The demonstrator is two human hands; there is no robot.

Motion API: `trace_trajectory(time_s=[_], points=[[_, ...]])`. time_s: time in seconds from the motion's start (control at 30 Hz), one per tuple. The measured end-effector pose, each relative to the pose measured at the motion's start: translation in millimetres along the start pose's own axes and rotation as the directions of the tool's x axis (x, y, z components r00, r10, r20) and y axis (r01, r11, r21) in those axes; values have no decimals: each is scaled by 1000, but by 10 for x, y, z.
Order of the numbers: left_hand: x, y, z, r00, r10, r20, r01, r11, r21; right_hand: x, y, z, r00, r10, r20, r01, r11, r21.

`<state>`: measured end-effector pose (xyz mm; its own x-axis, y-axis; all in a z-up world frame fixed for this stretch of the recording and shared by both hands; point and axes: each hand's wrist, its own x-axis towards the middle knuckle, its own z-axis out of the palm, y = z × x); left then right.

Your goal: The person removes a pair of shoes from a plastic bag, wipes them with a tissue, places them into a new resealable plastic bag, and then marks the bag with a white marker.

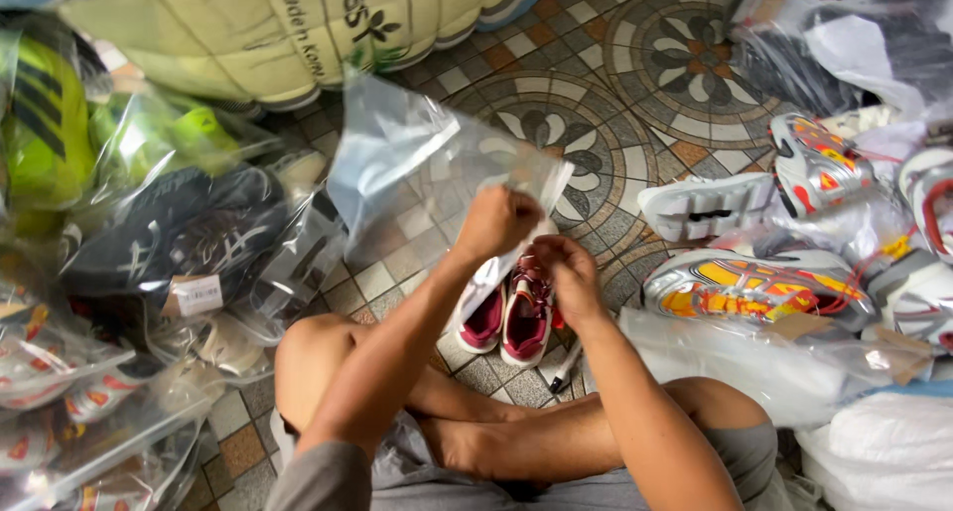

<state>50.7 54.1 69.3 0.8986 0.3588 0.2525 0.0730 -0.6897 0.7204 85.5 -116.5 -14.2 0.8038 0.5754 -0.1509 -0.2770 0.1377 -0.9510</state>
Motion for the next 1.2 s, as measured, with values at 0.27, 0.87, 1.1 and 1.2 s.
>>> trace_trajectory(time_s=[0.27, 0.87, 1.1, 1.2], points=[[-239, -20, 537, 941, -330, 75, 337, 934, -119, -67, 5, -36, 957, -143, -254, 43, 932, -360], [-263, 42, 371, 978, -137, 158, 99, 969, 227, -122, 8, 32, 924, -332, -187, 230, 878, -420], [-264, 51, 318, 948, -110, 299, 67, 986, 150, -26, 96, -61, 935, -309, -172, 265, 935, -237], [-320, -57, 353, 946, -103, 309, 55, 986, 159, -80, -4, -31, 931, -327, -164, 290, 933, -211]])
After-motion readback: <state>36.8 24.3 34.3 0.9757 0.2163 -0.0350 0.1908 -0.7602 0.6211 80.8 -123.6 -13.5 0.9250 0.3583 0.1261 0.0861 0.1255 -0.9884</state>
